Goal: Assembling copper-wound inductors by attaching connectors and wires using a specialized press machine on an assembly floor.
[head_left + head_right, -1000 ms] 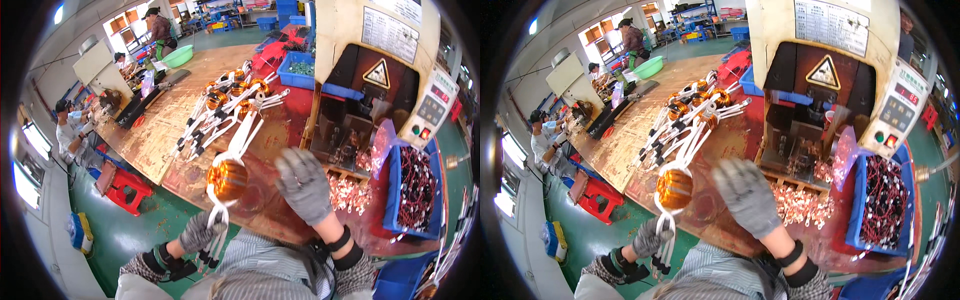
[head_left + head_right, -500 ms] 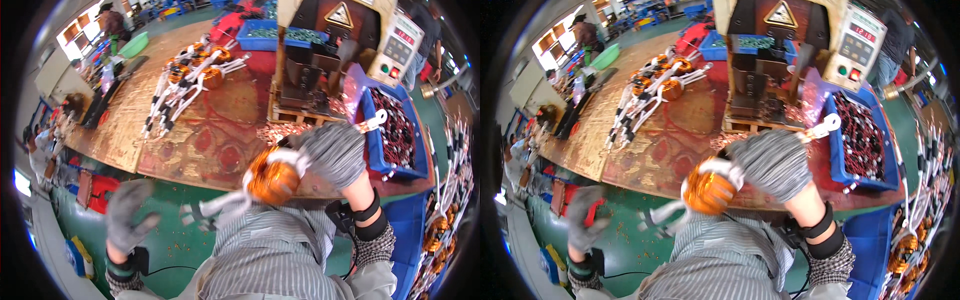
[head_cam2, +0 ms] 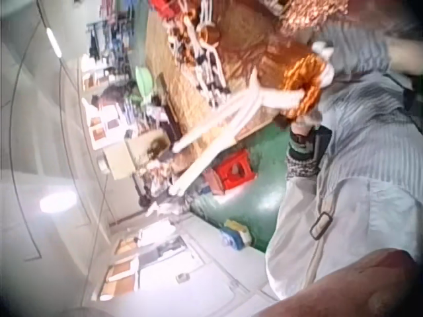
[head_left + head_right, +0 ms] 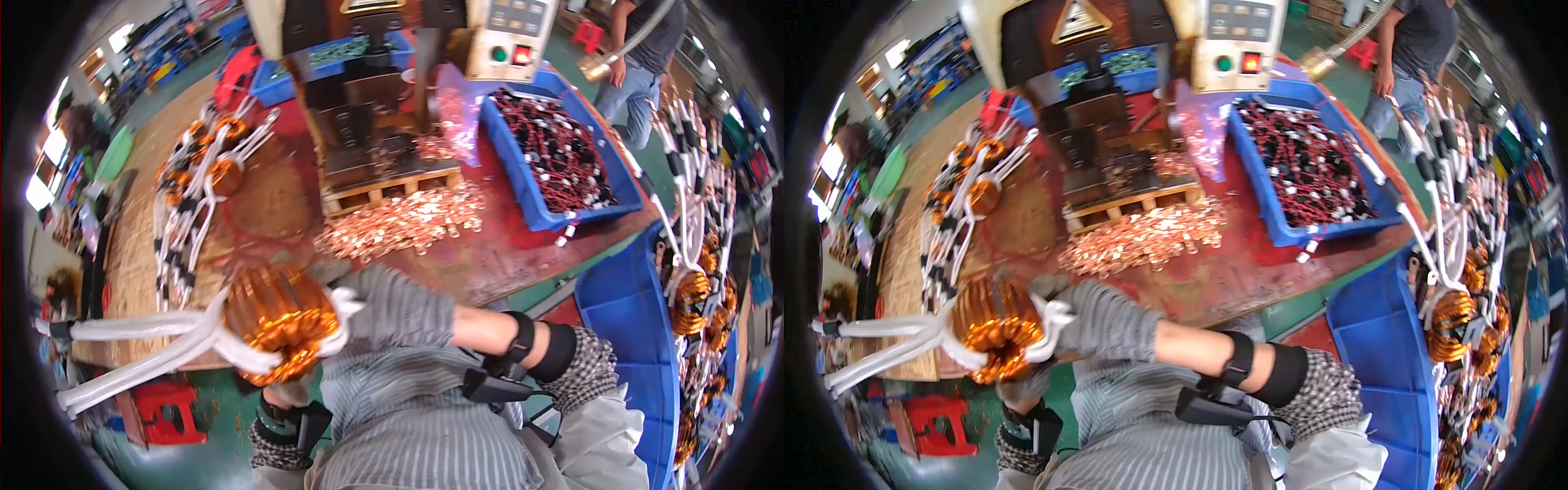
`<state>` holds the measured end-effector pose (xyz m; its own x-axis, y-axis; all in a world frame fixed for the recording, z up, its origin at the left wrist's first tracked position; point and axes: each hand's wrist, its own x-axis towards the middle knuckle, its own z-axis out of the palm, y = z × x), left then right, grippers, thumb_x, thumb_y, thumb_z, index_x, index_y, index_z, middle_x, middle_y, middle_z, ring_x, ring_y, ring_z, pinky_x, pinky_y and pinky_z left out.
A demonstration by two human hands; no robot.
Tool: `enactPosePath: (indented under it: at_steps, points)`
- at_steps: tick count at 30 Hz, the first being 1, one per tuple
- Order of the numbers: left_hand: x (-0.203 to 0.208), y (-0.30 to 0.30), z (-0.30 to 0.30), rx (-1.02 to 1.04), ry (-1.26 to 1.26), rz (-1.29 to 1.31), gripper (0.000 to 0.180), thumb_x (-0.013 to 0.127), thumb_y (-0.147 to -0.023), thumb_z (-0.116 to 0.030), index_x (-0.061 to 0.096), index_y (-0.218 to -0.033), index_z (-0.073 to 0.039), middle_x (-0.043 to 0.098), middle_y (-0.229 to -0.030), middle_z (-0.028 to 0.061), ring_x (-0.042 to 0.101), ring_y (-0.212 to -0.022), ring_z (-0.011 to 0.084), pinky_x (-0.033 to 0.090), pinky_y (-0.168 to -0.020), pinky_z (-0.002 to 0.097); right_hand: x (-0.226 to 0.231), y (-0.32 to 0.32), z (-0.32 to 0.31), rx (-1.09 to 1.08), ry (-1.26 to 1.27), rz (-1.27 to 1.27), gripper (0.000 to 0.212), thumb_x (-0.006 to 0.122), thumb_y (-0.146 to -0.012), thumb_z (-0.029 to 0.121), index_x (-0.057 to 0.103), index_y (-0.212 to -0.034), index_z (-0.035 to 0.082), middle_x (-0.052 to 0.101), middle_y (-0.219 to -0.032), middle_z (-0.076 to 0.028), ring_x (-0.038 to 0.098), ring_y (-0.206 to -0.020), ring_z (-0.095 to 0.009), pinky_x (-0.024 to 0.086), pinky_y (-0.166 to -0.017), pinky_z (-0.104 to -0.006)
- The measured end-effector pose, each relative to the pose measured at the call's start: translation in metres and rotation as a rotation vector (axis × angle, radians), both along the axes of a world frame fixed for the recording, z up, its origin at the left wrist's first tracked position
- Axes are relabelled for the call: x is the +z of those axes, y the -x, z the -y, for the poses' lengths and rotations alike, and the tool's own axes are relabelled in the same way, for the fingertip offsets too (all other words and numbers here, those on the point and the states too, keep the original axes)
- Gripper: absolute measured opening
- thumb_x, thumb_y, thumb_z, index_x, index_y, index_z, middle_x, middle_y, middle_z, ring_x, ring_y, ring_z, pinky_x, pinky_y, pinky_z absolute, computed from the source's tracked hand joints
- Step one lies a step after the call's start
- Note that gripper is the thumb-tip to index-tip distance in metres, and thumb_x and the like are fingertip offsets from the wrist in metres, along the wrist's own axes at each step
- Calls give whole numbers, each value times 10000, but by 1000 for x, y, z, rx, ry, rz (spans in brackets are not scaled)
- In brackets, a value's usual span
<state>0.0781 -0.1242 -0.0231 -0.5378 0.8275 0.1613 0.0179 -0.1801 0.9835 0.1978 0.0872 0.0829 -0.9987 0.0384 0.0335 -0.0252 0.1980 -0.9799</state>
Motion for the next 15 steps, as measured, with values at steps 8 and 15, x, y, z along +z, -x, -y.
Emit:
enactPosePath:
  at_steps: [8, 15]
  points:
    - [58, 18, -40, -44, -459, 382, 962, 540, -632, -706, 337, -1228, 22, 436, -1150, 180, 461, -1025, 303, 374, -878, 475, 20, -5, -4, -136, -294, -218, 485, 559, -809, 334, 433, -1184, 54, 576, -739, -162, 596, -668, -291, 464, -596, -351]
    - [70, 101, -86, -324, -981, 685, 909, 598, -650, -616, 311, -1260, -7, 393, -1206, 195, 448, -1058, 316, 364, -901, 492, 51, -21, -41, -141, -1229, -114, 285, 456, -848, 333, 510, -863, 54, 489, -566, -126, 538, -498, -254, 376, -387, -354]
